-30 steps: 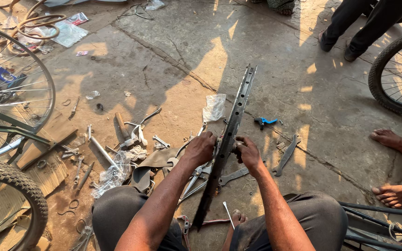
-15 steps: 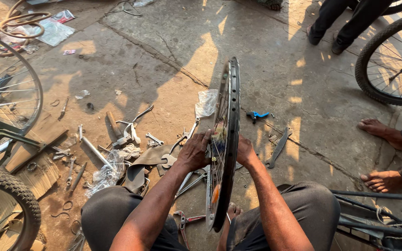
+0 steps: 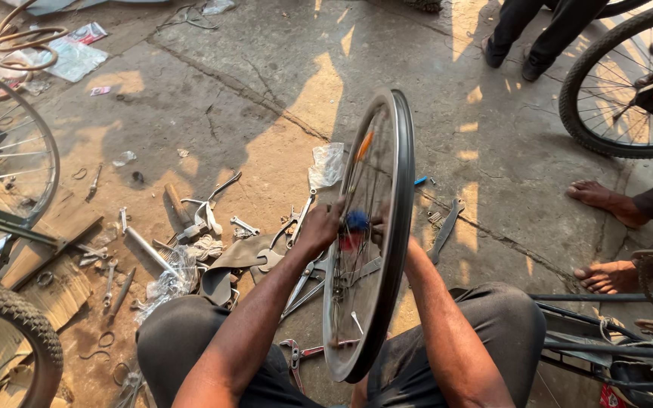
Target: The person removes a bicycle tire from the rim using tire levers and hands, then removes the inner tube. They inspect the rim and use scissors to cut a piece of rubber material.
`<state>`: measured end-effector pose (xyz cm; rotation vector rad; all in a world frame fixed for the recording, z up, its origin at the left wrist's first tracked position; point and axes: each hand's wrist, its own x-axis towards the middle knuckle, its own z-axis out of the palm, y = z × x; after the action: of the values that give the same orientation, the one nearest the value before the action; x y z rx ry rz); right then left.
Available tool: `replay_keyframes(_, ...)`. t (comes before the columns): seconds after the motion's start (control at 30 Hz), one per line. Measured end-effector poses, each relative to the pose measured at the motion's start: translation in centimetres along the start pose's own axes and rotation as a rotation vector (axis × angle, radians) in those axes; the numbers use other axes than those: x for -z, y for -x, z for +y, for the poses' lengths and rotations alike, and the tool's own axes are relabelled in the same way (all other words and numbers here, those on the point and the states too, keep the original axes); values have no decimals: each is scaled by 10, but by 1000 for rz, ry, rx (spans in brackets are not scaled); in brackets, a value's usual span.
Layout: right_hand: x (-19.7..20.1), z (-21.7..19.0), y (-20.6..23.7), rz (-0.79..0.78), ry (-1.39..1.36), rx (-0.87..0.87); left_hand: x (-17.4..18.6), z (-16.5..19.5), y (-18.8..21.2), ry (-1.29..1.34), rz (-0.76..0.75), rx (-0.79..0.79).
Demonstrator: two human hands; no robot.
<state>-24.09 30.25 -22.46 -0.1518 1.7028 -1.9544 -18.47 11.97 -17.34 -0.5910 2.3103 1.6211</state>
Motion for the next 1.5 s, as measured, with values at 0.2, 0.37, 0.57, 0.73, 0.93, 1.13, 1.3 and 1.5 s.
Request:
replay_keyframes(0.2,-11,4,4,42,-146,135,-4,-11,-1,88,85,-170)
replay_keyframes(0.37,-31,-22,18,275,-71,-136,-4,-5,3,112,69,-92)
replay_keyframes(0.57,-34,-28,22,297,-162,-222,-3,-6,9,48,136,-188)
replay_keyframes(0.73,-28,-15,17,286,-52,-116,-4,-10,6,92,110,-152)
replay_keyframes(0.93,-26,-15,17,294,100,-158,-7,-11,3,72,124,-149)
replay_keyframes(1.13,-27,-17,18,251,68,-132,-6,-10,1,86,114,-125)
replay_keyframes(1.3,-28,-18,20,219,59,-66,-6,-11,1,65,134,-150)
replay_keyframes(1.5,-36,-30,29,266,-46,-182,-4,-5,8,2,143,-154)
